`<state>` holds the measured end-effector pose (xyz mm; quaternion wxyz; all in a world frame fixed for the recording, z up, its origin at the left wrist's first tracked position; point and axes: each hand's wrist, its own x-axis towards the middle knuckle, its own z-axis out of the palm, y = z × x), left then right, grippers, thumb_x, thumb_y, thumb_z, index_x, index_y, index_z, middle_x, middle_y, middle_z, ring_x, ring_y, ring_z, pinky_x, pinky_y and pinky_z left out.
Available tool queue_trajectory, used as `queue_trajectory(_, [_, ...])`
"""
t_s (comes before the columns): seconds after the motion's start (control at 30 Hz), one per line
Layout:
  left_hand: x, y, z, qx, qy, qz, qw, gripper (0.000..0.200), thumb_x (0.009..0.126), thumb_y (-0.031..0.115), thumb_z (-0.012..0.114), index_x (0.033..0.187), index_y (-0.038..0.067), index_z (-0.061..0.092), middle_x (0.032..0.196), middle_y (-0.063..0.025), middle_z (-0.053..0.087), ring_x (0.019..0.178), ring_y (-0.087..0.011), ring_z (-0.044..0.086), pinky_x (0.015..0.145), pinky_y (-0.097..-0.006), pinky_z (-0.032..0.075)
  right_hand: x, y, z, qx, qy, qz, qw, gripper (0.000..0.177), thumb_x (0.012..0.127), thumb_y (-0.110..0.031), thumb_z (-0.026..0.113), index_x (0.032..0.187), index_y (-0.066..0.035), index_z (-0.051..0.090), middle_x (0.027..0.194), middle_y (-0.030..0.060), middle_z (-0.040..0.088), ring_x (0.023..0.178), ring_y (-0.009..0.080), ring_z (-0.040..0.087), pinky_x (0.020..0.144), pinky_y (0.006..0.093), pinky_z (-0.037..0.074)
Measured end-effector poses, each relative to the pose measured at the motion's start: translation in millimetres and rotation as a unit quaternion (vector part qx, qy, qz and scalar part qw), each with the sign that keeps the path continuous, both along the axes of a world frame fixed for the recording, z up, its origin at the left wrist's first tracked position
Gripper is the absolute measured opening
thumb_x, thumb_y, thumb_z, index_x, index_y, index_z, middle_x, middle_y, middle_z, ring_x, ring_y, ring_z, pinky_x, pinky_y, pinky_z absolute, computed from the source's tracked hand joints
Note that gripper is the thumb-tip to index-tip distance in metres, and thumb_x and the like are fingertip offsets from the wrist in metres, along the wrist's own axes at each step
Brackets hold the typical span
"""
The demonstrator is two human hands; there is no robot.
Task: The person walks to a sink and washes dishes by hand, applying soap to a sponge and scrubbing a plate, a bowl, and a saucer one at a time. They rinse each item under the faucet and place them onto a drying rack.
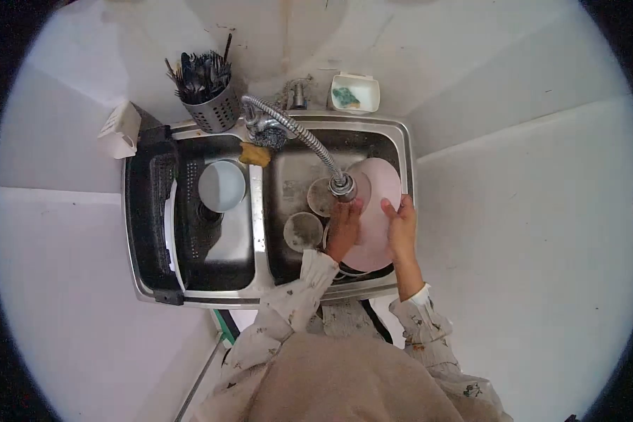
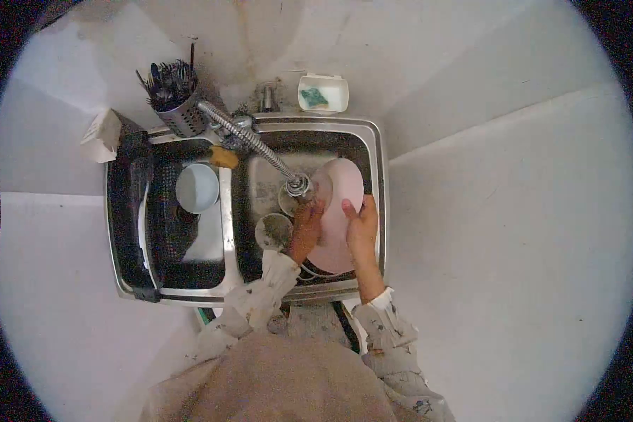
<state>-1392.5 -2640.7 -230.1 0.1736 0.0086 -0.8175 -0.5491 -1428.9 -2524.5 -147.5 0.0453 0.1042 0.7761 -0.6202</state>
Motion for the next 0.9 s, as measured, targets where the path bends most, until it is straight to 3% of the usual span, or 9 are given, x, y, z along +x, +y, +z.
queue_trajectory(0.03, [5, -2, 10, 0.073, -0.17, -0.015, 0.983, 0.038, 0.093, 0.021, 0.044, 0.125, 0.0, 0.041, 0.119, -0.0183, 0.048, 0.11, -0.0345, 0.045, 0.094, -0.0405, 0.034, 2, -2, 11, -0.002, 0.001, 0.001, 1.0, 0.021, 0.084, -0.011, 0.062, 0.1, -0.002, 0.051, 0.09, 0.0042, 0.059, 0.08, 0.0129, 0.055, 0.068, 0.0258, 0.043])
queue_trajectory(0.13, [23, -6, 16, 0.32, -0.187, 0.001, 0.929, 0.046, 0.096, 0.03, 0.041, 0.131, 0.002, 0.036, 0.124, -0.0142, 0.046, 0.111, -0.0307, 0.044, 0.097, -0.0393, 0.033, 15, -6, 65, 0.16, 0.062, 0.067, 0.983, 0.026, 0.085, -0.019, 0.06, 0.097, 0.001, 0.05, 0.076, 0.0128, 0.059, 0.065, 0.0217, 0.055, 0.062, 0.0307, 0.044])
queue_trajectory(0.27, [43, -18, 54, 0.412, -0.267, -0.022, 0.871, 0.059, 0.093, 0.044, 0.042, 0.134, 0.004, 0.035, 0.124, -0.0105, 0.046, 0.11, -0.0249, 0.045, 0.098, -0.0349, 0.032, 32, -7, 94, 0.364, 0.002, 0.183, 0.913, 0.024, 0.085, -0.016, 0.056, 0.101, 0.001, 0.047, 0.074, 0.0203, 0.059, 0.063, 0.0351, 0.058, 0.058, 0.0397, 0.045])
queue_trajectory(0.43, [49, -26, 88, 0.676, -0.373, -0.032, 0.635, 0.065, 0.08, 0.054, 0.058, 0.121, 0.005, 0.048, 0.11, -0.0078, 0.054, 0.103, -0.017, 0.05, 0.087, -0.0316, 0.041, 64, -27, 99, 0.463, -0.023, 0.295, 0.836, 0.02, 0.085, -0.01, 0.054, 0.101, 0.0, 0.047, 0.082, 0.0194, 0.061, 0.07, 0.0374, 0.06, 0.062, 0.0417, 0.047])
queue_trajectory(0.57, [55, -34, 54, 0.651, -0.335, -0.038, 0.68, 0.049, 0.08, 0.039, 0.06, 0.114, 0.005, 0.05, 0.102, -0.0074, 0.056, 0.095, -0.019, 0.054, 0.082, -0.0343, 0.044, 90, -35, 69, 0.466, 0.051, 0.451, 0.76, 0.032, 0.084, -0.013, 0.054, 0.113, -0.002, 0.047, 0.101, 0.0179, 0.059, 0.084, 0.0342, 0.06, 0.07, 0.0421, 0.049])
queue_trajectory(0.63, [64, -29, -25, 0.725, -0.318, 0.06, 0.608, 0.041, 0.078, 0.025, 0.058, 0.113, 0.004, 0.051, 0.1, -0.0081, 0.058, 0.093, -0.023, 0.056, 0.084, -0.0359, 0.044, 91, -31, 50, 0.448, 0.095, 0.477, 0.75, 0.038, 0.083, -0.016, 0.055, 0.119, -0.003, 0.046, 0.11, 0.0185, 0.057, 0.095, 0.0334, 0.059, 0.076, 0.042, 0.048])
queue_trajectory(0.73, [58, -55, 28, 0.765, -0.246, 0.059, 0.593, 0.038, 0.077, 0.018, 0.055, 0.112, 0.002, 0.051, 0.1, -0.0091, 0.058, 0.095, -0.0251, 0.056, 0.084, -0.0364, 0.045, 78, -12, 9, 0.365, 0.21, 0.501, 0.756, 0.054, 0.083, -0.028, 0.055, 0.129, -0.003, 0.04, 0.122, 0.0201, 0.05, 0.114, 0.0325, 0.048, 0.093, 0.0438, 0.04])
queue_trajectory(0.8, [54, -61, 39, 0.77, -0.248, 0.057, 0.585, 0.038, 0.078, 0.019, 0.055, 0.112, 0.002, 0.051, 0.103, -0.0103, 0.058, 0.097, -0.026, 0.056, 0.086, -0.038, 0.044, 48, -7, -19, 0.557, 0.281, 0.346, 0.701, 0.061, 0.087, -0.038, 0.048, 0.135, -0.004, 0.033, 0.13, 0.0148, 0.046, 0.121, 0.0308, 0.041, 0.105, 0.0459, 0.025])
queue_trajectory(0.9, [50, -55, 34, 0.771, -0.233, 0.053, 0.59, 0.04, 0.081, 0.023, 0.056, 0.114, 0.002, 0.05, 0.109, -0.0123, 0.057, 0.102, -0.0274, 0.054, 0.09, -0.0406, 0.043, 4, -39, -4, 0.612, 0.301, 0.27, 0.68, 0.066, 0.084, -0.041, 0.051, 0.135, -0.005, 0.033, 0.137, 0.0186, 0.035, 0.12, 0.0313, 0.043, 0.098, 0.0436, 0.034])
